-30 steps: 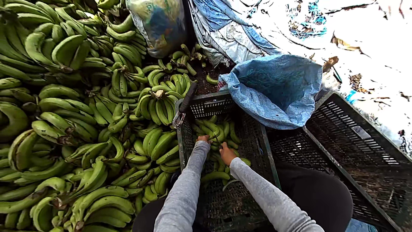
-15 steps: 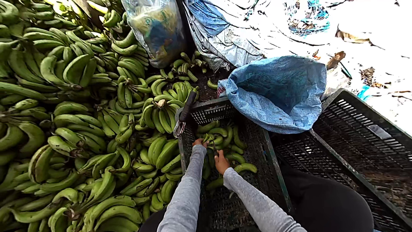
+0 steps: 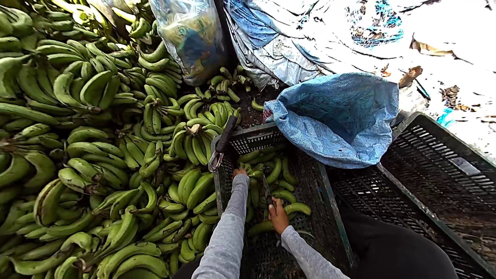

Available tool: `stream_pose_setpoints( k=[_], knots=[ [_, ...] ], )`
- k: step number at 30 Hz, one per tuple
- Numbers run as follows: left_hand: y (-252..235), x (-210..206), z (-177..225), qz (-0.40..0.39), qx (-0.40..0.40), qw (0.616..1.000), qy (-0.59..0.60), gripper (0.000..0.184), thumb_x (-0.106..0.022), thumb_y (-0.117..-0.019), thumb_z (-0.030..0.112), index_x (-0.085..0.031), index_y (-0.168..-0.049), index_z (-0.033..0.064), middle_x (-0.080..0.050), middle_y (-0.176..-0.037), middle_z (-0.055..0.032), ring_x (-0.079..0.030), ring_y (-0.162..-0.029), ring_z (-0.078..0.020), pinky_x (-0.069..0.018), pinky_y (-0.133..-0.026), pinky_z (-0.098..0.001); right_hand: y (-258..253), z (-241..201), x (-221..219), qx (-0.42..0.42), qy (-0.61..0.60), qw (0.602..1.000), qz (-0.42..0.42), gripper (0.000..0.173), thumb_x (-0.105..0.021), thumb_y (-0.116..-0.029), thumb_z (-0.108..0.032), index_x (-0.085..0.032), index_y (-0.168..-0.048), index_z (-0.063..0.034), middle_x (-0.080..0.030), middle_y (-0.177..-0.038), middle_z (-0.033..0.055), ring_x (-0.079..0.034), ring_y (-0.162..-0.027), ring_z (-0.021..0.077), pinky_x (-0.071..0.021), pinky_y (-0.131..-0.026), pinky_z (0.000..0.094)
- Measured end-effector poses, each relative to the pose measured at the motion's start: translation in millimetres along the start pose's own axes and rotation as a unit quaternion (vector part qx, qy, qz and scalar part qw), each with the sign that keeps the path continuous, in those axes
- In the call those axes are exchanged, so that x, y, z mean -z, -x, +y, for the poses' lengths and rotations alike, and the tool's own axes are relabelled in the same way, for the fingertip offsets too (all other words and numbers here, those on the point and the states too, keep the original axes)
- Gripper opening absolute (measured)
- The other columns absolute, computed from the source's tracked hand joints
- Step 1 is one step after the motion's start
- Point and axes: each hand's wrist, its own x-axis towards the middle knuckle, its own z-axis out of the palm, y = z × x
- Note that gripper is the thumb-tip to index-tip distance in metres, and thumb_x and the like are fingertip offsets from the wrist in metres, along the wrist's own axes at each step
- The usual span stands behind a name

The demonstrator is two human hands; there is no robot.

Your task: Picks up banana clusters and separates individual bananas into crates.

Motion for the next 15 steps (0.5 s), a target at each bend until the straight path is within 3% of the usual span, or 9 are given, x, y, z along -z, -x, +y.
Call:
stream_pose_setpoints(
  k=[4, 7, 10, 15],
  knots=[
    [-1, -16, -1, 0.091, 0.022, 0.996, -0.004, 0.062, -0.021, -0.1135, 0.038, -0.057, -0.137, -0.0064, -0.056, -0.144, -0.0251, -0.050, -0.140, -0.0337, -0.0377, -0.115, -0.0480, 1, -22, 9, 0.017, 0.079, 0.997, 0.006, 0.050, -0.037, -0.1129, -0.022, -0.029, -0.160, -0.0068, -0.068, -0.114, 0.0253, -0.070, -0.095, 0.0372, -0.0536, -0.091, 0.0510],
    [7, -13, 3, 0.095, 0.040, 0.994, -0.034, 0.061, -0.022, -0.1132, 0.040, -0.061, -0.133, -0.0033, -0.060, -0.141, -0.0220, -0.054, -0.137, -0.0323, -0.0416, -0.112, -0.0486, -5, -38, 7, 0.019, 0.139, 0.990, -0.032, 0.051, -0.035, -0.1132, -0.023, -0.027, -0.161, -0.0078, -0.062, -0.136, 0.0270, -0.064, -0.122, 0.0415, -0.0468, -0.107, 0.0536],
    [4, -14, 4, 0.086, 0.051, 0.994, -0.042, 0.060, -0.024, -0.1132, 0.040, -0.062, -0.133, -0.0018, -0.060, -0.141, -0.0215, -0.054, -0.136, -0.0325, -0.0416, -0.111, -0.0495, -16, -35, -7, 0.013, 0.146, 0.988, -0.049, 0.051, -0.034, -0.1135, -0.023, -0.026, -0.162, -0.0078, -0.060, -0.140, 0.0264, -0.061, -0.127, 0.0411, -0.0447, -0.110, 0.0527],
    [-15, -12, -3, 0.088, 0.078, 0.993, -0.032, 0.055, -0.026, -0.1135, 0.036, -0.060, -0.135, -0.0032, -0.058, -0.142, -0.0228, -0.055, -0.135, -0.0321, -0.0431, -0.111, -0.0480, -39, -39, -26, 0.012, 0.113, 0.993, -0.041, 0.053, -0.036, -0.1133, -0.023, -0.024, -0.162, -0.0083, -0.060, -0.140, 0.0264, -0.063, -0.125, 0.0419, -0.0457, -0.109, 0.0534]
  ],
)
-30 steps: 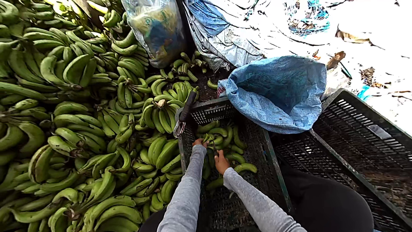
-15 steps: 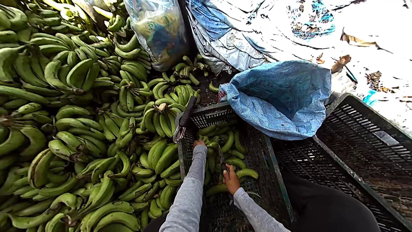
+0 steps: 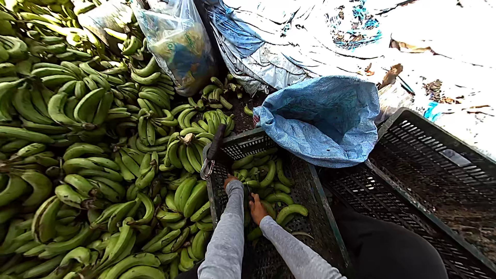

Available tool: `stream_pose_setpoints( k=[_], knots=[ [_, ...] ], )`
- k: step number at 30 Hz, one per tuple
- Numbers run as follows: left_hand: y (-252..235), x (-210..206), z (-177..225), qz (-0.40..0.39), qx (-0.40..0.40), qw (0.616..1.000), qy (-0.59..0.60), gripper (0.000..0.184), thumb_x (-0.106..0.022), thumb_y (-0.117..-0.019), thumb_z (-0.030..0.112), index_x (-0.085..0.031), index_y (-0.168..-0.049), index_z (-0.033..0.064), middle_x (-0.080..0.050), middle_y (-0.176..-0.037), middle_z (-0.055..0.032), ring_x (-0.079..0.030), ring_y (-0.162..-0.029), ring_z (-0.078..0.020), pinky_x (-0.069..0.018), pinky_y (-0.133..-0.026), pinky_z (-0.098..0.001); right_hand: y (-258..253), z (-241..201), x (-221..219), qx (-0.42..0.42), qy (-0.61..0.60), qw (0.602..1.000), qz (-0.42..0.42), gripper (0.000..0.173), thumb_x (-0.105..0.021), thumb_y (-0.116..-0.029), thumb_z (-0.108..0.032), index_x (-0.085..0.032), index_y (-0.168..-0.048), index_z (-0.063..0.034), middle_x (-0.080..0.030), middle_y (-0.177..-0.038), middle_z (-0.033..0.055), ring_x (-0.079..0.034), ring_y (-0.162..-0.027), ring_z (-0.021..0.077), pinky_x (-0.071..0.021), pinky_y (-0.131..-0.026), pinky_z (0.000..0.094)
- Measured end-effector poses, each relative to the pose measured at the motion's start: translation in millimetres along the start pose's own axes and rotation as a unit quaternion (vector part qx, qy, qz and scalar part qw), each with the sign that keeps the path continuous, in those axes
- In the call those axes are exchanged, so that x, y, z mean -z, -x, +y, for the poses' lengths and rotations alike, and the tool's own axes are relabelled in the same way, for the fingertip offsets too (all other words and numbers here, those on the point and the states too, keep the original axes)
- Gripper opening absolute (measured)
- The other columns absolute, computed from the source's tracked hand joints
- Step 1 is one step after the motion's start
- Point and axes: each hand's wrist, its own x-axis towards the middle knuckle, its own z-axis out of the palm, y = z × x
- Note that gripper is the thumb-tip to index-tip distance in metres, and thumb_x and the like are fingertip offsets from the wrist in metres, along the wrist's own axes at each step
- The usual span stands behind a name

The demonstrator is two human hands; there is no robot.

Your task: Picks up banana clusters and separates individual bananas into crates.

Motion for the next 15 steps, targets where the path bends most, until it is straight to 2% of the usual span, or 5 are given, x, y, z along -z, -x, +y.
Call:
stream_pose_setpoints(
  k=[6, 9, 12, 14, 15],
  knots=[
    [5, 10, 3, 0.008, 0.012, 1.000, 0.027, 0.052, -0.030, -0.1135, 0.033, -0.058, -0.136, -0.0047, -0.055, -0.145, -0.0234, -0.052, -0.138, -0.0311, -0.0410, -0.113, -0.0463, 27, 7, 35, -0.004, 0.070, 0.993, -0.094, 0.050, -0.036, -0.1131, -0.023, -0.028, -0.161, -0.0083, -0.055, -0.147, 0.0254, -0.058, -0.132, 0.0408, -0.0428, -0.112, 0.0536],
    [5, 7, -1, 0.000, -0.002, 1.000, 0.016, 0.053, -0.030, -0.1133, 0.034, -0.055, -0.139, -0.0046, -0.054, -0.146, -0.0231, -0.052, -0.139, -0.0306, -0.0406, -0.114, -0.0455, 36, 15, 53, -0.040, 0.075, 0.985, -0.152, 0.047, -0.034, -0.1136, -0.024, -0.031, -0.159, -0.0107, -0.060, -0.130, 0.0248, -0.066, -0.104, 0.0350, -0.0514, -0.093, 0.0494],
    [2, 3, -11, 0.007, -0.003, 0.998, 0.063, 0.057, -0.031, -0.1130, 0.038, -0.054, -0.138, -0.0086, -0.053, -0.146, -0.0276, -0.050, -0.140, -0.0339, -0.0388, -0.115, -0.0470, 50, 20, 46, -0.065, 0.044, 0.985, -0.153, 0.048, -0.034, -0.1136, -0.024, -0.031, -0.159, -0.0115, -0.058, -0.137, 0.0265, -0.066, -0.111, 0.0384, -0.0511, -0.097, 0.0516],
    [3, 4, -12, 0.015, -0.017, 0.997, 0.080, 0.061, -0.030, -0.1127, 0.041, -0.056, -0.136, -0.0095, -0.054, -0.144, -0.0294, -0.050, -0.139, -0.0365, -0.0383, -0.114, -0.0496, 65, 15, 44, -0.052, 0.028, 0.991, -0.122, 0.048, -0.034, -0.1136, -0.025, -0.031, -0.159, -0.0115, -0.060, -0.134, 0.0263, -0.066, -0.112, 0.0387, -0.0508, -0.096, 0.0518],
    [3, 4, -15, 0.019, -0.027, 0.997, 0.066, 0.062, -0.030, -0.1125, 0.042, -0.059, -0.133, -0.0086, -0.055, -0.142, -0.0290, -0.051, -0.138, -0.0369, -0.0384, -0.114, -0.0506, 72, 8, 47, -0.045, 0.021, 0.994, -0.097, 0.049, -0.034, -0.1135, -0.025, -0.030, -0.160, -0.0113, -0.060, -0.137, 0.0266, -0.064, -0.119, 0.0399, -0.0488, -0.102, 0.0531]
  ],
)
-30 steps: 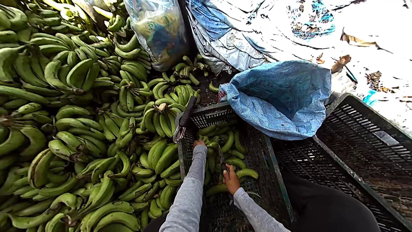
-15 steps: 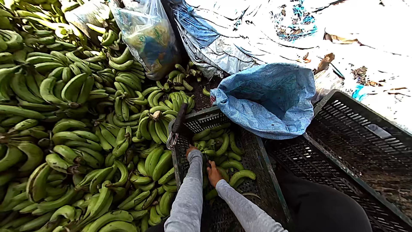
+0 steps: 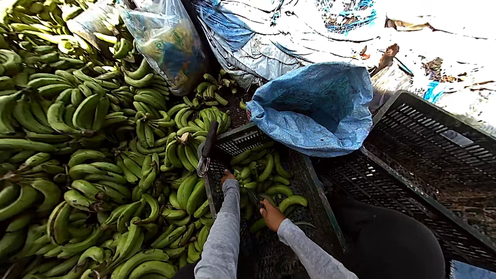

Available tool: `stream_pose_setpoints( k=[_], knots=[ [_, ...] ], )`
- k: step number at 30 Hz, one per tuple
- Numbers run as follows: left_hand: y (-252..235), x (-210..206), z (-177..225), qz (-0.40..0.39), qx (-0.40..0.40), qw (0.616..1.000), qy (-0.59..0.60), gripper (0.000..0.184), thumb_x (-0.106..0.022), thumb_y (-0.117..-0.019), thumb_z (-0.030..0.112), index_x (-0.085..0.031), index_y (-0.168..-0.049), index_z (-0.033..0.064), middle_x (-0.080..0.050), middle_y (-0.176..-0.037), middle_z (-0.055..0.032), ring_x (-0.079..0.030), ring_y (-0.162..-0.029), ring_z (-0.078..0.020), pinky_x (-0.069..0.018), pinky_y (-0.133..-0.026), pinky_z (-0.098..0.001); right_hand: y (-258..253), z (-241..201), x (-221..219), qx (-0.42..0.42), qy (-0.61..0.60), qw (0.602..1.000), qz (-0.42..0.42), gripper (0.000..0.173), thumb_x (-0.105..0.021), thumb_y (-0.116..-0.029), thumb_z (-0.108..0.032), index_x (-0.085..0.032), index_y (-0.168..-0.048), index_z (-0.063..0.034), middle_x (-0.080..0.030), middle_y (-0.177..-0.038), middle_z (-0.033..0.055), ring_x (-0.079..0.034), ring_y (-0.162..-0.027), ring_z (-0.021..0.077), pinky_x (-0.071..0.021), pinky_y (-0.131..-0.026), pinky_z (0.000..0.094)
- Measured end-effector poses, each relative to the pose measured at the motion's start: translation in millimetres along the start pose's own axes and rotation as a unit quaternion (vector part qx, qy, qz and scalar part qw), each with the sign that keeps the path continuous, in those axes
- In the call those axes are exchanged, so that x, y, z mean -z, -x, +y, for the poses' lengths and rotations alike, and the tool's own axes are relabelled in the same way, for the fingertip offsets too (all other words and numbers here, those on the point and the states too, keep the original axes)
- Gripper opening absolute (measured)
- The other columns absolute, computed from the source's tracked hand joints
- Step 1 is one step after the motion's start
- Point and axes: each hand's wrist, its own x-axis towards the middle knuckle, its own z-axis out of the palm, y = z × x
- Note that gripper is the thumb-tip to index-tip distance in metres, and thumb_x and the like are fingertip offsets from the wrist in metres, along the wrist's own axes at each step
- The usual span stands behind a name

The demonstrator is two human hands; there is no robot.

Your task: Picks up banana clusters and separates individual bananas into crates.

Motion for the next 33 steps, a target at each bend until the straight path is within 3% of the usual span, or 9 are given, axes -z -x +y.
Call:
stream_pose_setpoints(
  k=[8, 12, 15, 17, 20, 22, 24, 27, 33],
  knots=[
    [22, 5, -7, -0.035, -0.127, 0.979, -0.153, 0.061, -0.022, -0.1142, 0.033, -0.064, -0.125, -0.0096, -0.060, -0.135, -0.0302, -0.053, -0.135, -0.0394, -0.0365, -0.113, -0.0529, -17, -43, 19, -0.012, 0.036, 0.999, 0.028, 0.050, -0.033, -0.1132, -0.023, -0.026, -0.161, -0.0111, -0.057, -0.143, 0.0246, -0.058, -0.132, 0.0380, -0.0441, -0.111, 0.0515],
    [23, 5, -13, -0.033, -0.147, 0.977, -0.153, 0.059, -0.025, -0.1141, 0.032, -0.065, -0.122, -0.0104, -0.063, -0.131, -0.0304, -0.055, -0.133, -0.0396, -0.0373, -0.113, -0.0518, -16, -45, 21, -0.029, 0.007, 1.000, 0.003, 0.048, -0.030, -0.1141, -0.025, -0.025, -0.161, -0.0132, -0.060, -0.130, 0.0229, -0.067, -0.106, 0.0329, -0.0534, -0.090, 0.0465],
    [25, 2, -19, -0.032, -0.160, 0.975, -0.150, 0.059, -0.025, -0.1140, 0.031, -0.067, -0.119, -0.0104, -0.064, -0.127, -0.0308, -0.057, -0.130, -0.0406, -0.0387, -0.111, -0.0532, -15, -50, 19, -0.033, 0.060, 0.998, 0.011, 0.051, -0.031, -0.1136, -0.022, -0.022, -0.162, -0.0108, -0.055, -0.146, 0.0244, -0.058, -0.133, 0.0361, -0.0448, -0.110, 0.0494],
    [28, -3, -24, -0.040, -0.173, 0.973, -0.148, 0.058, -0.026, -0.1139, 0.029, -0.068, -0.116, -0.0101, -0.065, -0.125, -0.0312, -0.059, -0.127, -0.0410, -0.0401, -0.109, -0.0536, -23, -53, 15, -0.044, 0.075, 0.996, 0.011, 0.051, -0.031, -0.1136, -0.021, -0.020, -0.162, -0.0101, -0.052, -0.149, 0.0243, -0.054, -0.138, 0.0363, -0.0418, -0.113, 0.0494],
    [47, -11, -27, -0.064, -0.172, 0.972, -0.148, 0.056, -0.026, -0.1141, 0.028, -0.067, -0.118, -0.0106, -0.065, -0.126, -0.0314, -0.058, -0.128, -0.0412, -0.0393, -0.110, -0.0535, -46, -43, 9, -0.089, 0.011, 0.996, -0.007, 0.051, -0.030, -0.1138, -0.022, -0.018, -0.163, -0.0122, -0.055, -0.141, 0.0232, -0.064, -0.116, 0.0308, -0.0514, -0.097, 0.0444],
    [50, -6, -21, -0.052, -0.146, 0.980, -0.128, 0.056, -0.025, -0.1142, 0.027, -0.066, -0.121, -0.0105, -0.063, -0.129, -0.0318, -0.056, -0.130, -0.0411, -0.0382, -0.111, -0.0528, -43, -38, 11, -0.101, -0.053, 0.993, -0.018, 0.047, -0.027, -0.1147, -0.026, -0.022, -0.159, -0.0139, -0.058, -0.115, 0.0173, -0.063, -0.084, 0.0229, -0.0521, -0.075, 0.0367],
    [41, -7, -23, -0.035, -0.115, 0.987, -0.105, 0.056, -0.026, -0.1140, 0.029, -0.066, -0.121, -0.0087, -0.063, -0.129, -0.0306, -0.057, -0.130, -0.0404, -0.0400, -0.110, -0.0527, -27, -34, 11, -0.113, -0.110, 0.987, -0.032, 0.043, -0.026, -0.1151, -0.029, -0.024, -0.157, -0.0162, -0.053, -0.096, 0.0102, -0.055, -0.066, 0.0165, -0.0480, -0.062, 0.0306],
    [31, -11, -29, -0.009, -0.081, 0.994, -0.073, 0.057, -0.028, -0.1138, 0.032, -0.069, -0.118, -0.0065, -0.066, -0.127, -0.0280, -0.060, -0.127, -0.0378, -0.0424, -0.108, -0.0517, -17, -36, 6, -0.119, -0.129, 0.984, -0.034, 0.043, -0.026, -0.1150, -0.029, -0.023, -0.156, -0.0180, -0.050, -0.092, 0.0072, -0.052, -0.061, 0.0145, -0.0464, -0.057, 0.0290],
    [33, -21, -33, -0.001, -0.011, 1.000, -0.025, 0.058, -0.027, -0.1138, 0.034, -0.068, -0.120, -0.0064, -0.064, -0.130, -0.0270, -0.059, -0.129, -0.0360, -0.0433, -0.108, -0.0499, -38, -36, -10, -0.136, -0.114, 0.984, -0.035, 0.047, -0.025, -0.1147, -0.026, -0.016, -0.161, -0.0185, -0.054, -0.100, 0.0109, -0.056, -0.073, 0.0184, -0.0488, -0.067, 0.0335]
  ],
)
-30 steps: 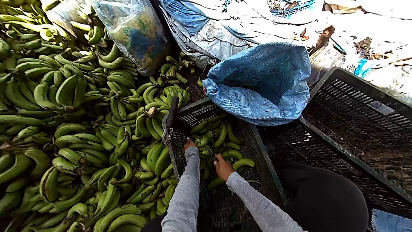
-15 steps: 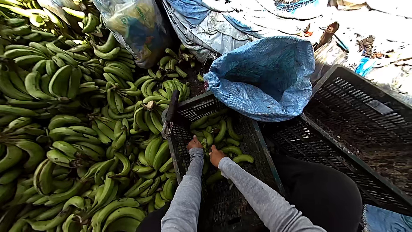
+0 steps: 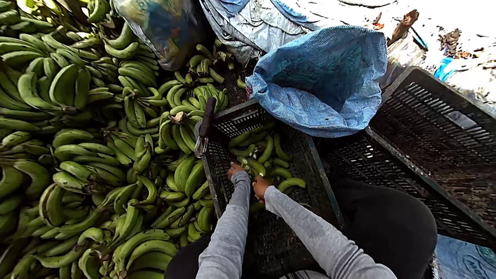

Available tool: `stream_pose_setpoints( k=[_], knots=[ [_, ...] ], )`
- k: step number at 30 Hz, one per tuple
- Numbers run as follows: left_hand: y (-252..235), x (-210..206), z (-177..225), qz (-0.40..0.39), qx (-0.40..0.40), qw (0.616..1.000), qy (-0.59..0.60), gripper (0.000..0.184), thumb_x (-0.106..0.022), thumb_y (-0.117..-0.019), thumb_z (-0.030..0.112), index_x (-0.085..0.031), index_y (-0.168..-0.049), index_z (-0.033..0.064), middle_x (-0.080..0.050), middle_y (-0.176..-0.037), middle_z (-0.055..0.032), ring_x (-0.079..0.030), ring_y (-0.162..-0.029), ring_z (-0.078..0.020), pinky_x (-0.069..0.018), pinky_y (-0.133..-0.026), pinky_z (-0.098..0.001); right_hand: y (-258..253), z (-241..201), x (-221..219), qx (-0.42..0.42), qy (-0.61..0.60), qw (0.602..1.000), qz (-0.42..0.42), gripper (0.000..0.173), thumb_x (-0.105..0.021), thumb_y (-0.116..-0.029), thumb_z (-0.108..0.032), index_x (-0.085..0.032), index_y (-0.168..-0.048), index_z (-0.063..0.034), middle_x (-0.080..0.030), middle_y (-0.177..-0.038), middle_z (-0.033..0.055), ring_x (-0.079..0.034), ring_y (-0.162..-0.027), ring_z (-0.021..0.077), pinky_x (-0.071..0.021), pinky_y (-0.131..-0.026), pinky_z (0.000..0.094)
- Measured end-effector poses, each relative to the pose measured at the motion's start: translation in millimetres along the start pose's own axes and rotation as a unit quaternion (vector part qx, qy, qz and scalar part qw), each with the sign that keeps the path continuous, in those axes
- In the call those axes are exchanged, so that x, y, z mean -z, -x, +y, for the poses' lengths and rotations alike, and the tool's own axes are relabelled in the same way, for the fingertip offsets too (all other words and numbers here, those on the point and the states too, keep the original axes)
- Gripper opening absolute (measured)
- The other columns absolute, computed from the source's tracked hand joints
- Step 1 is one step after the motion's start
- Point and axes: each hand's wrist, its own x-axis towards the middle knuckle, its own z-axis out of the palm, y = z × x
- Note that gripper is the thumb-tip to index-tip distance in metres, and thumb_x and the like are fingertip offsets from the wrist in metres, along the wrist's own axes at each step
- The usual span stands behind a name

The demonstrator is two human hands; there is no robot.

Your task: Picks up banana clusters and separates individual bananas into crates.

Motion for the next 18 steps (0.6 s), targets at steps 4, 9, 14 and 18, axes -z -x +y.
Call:
stream_pose_setpoints(
  k=[4, 9, 14, 18],
  knots=[
    [-12, 3, -1, 0.024, 0.073, 0.993, 0.091, 0.054, -0.031, -0.1134, 0.034, -0.065, -0.125, -0.0052, -0.062, -0.134, -0.0261, -0.057, -0.131, -0.0346, -0.0442, -0.108, -0.0494, 13, 17, -15, 0.031, 0.022, 0.999, 0.009, 0.047, -0.024, -0.1149, -0.028, -0.019, -0.160, -0.0159, -0.059, -0.107, 0.0162, -0.063, -0.082, 0.0255, -0.0527, -0.074, 0.0403],
    [-28, 2, -19, 0.035, 0.107, 0.986, 0.124, 0.055, -0.032, -0.1132, 0.036, -0.064, -0.126, -0.0077, -0.062, -0.134, -0.0269, -0.059, -0.129, -0.0336, -0.0460, -0.106, -0.0477, -17, 5, -36, 0.035, 0.014, 0.999, 0.017, 0.047, -0.028, -0.1143, -0.026, -0.023, -0.160, -0.0151, -0.059, -0.130, 0.0219, -0.067, -0.099, 0.0305, -0.0544, -0.084, 0.0456],
    [5, 16, 39, 0.002, 0.062, 0.974, 0.216, 0.058, -0.031, -0.1134, 0.037, -0.057, -0.130, -0.0122, -0.058, -0.133, -0.0331, -0.057, -0.126, -0.0384, -0.0439, -0.106, -0.0506, -20, 64, -78, 0.008, 0.027, 0.998, -0.064, 0.047, -0.035, -0.1134, -0.024, -0.026, -0.159, -0.0130, -0.060, -0.113, 0.0188, -0.061, -0.084, 0.0255, -0.0512, -0.077, 0.0419],
    [17, 45, 74, -0.090, -0.084, 0.980, 0.155, 0.064, -0.020, -0.1135, 0.040, -0.058, -0.133, -0.0084, -0.056, -0.137, -0.0315, -0.052, -0.131, -0.0396, -0.0374, -0.110, -0.0545, -24, 80, -40, 0.011, 0.084, 0.996, -0.020, 0.050, -0.029, -0.1145, -0.031, -0.021, -0.161, -0.0132, -0.061, -0.117, 0.0223, -0.064, -0.084, 0.0281, -0.0538, -0.077, 0.0428]
  ],
)
